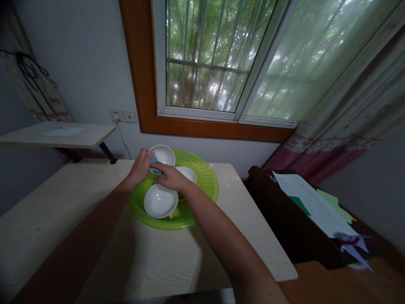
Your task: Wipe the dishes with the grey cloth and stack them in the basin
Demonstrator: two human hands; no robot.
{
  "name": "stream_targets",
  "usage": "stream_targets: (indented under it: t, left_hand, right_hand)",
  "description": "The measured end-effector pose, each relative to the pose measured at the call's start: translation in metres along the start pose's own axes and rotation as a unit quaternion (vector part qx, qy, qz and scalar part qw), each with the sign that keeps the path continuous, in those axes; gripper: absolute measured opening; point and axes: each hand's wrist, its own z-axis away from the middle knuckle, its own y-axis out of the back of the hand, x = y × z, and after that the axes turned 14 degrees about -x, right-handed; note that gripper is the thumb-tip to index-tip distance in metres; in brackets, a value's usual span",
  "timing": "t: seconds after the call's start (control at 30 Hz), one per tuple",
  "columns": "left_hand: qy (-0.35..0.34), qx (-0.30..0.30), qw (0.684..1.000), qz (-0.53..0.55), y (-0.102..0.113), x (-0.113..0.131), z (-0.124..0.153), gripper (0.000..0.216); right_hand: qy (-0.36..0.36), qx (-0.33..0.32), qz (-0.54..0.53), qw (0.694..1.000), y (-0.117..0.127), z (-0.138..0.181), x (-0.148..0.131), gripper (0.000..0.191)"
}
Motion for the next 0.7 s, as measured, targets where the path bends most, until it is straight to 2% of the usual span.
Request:
stream_targets:
  t: [0.1,0.23,0.5,0.7]
  left_hand:
    - [0.003,-0.002,1.0,0.006,0.0006,0.0014,0.0004,0.036]
    - [0.005,-0.004,1.0,0.008,0.0005,0.0025,0.0006,0.037]
    - [0.026,0.004,1.0,0.01,-0.0008,0.0005,-0.0014,0.033]
    - [0.038,0.007,0.999,0.008,-0.0007,-0.0014,-0.0042,0.032]
  right_hand:
    - [0.001,0.005,-0.031,1.0,-0.0006,-0.0007,-0.0029,0.07]
    - [-0.023,0.001,-0.025,0.999,0.0003,-0.0012,-0.0044,0.069]
    - [-0.035,-0.001,0.049,0.998,-0.0017,-0.0029,0.0019,0.054]
    - [-0.092,-0.043,0.161,0.982,0.0018,-0.0021,-0.0037,0.046]
